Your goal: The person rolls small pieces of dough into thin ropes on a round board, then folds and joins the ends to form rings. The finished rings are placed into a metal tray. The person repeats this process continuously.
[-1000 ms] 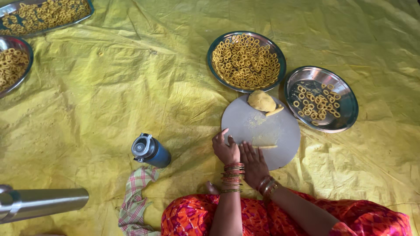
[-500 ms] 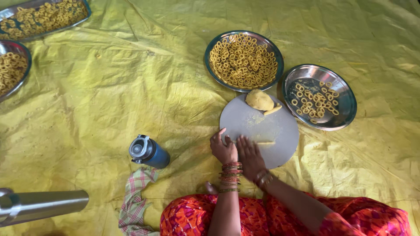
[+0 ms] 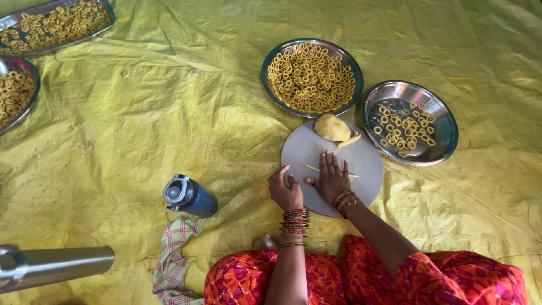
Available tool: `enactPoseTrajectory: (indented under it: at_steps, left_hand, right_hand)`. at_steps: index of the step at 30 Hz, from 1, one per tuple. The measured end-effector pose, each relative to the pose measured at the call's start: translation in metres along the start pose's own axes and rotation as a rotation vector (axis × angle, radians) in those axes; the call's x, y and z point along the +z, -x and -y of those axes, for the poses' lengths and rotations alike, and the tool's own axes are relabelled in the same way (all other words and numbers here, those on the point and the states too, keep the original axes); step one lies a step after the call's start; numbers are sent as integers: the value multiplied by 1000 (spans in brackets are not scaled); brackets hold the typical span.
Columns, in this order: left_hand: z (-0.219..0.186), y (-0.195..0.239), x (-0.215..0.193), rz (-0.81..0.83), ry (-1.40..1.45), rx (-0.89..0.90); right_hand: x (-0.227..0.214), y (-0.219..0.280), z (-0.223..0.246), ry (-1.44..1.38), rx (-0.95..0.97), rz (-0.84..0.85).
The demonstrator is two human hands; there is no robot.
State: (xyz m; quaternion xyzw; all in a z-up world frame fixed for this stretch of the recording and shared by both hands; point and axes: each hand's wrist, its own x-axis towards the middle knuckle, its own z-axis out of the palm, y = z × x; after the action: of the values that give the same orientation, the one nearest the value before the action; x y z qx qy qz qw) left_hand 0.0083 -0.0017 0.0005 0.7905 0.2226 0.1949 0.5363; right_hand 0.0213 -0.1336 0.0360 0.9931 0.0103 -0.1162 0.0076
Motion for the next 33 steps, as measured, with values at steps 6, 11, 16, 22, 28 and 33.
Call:
enactPoseTrajectory:
  at_steps: [6, 11, 16, 22, 28, 33]
  left_hand:
    - [0, 0, 1, 27, -47, -27]
    - [-4, 3, 1, 28, -5, -14]
    - [-3, 2, -2, 32, 4, -15]
    - [-2, 2, -2, 39, -5, -42]
    - [0, 4, 3, 59, -13, -25]
    - [1, 4, -1, 45, 7, 33]
  right_hand:
    - [37, 66, 4, 180, -149, 31]
    - [30, 59, 1, 171, -171, 57]
    - [2, -8, -8, 41, 63, 59]
    - [26, 29, -12, 170, -97, -36]
    - [38, 82, -22, 196, -250, 104]
    - [10, 14, -21, 123, -113, 28]
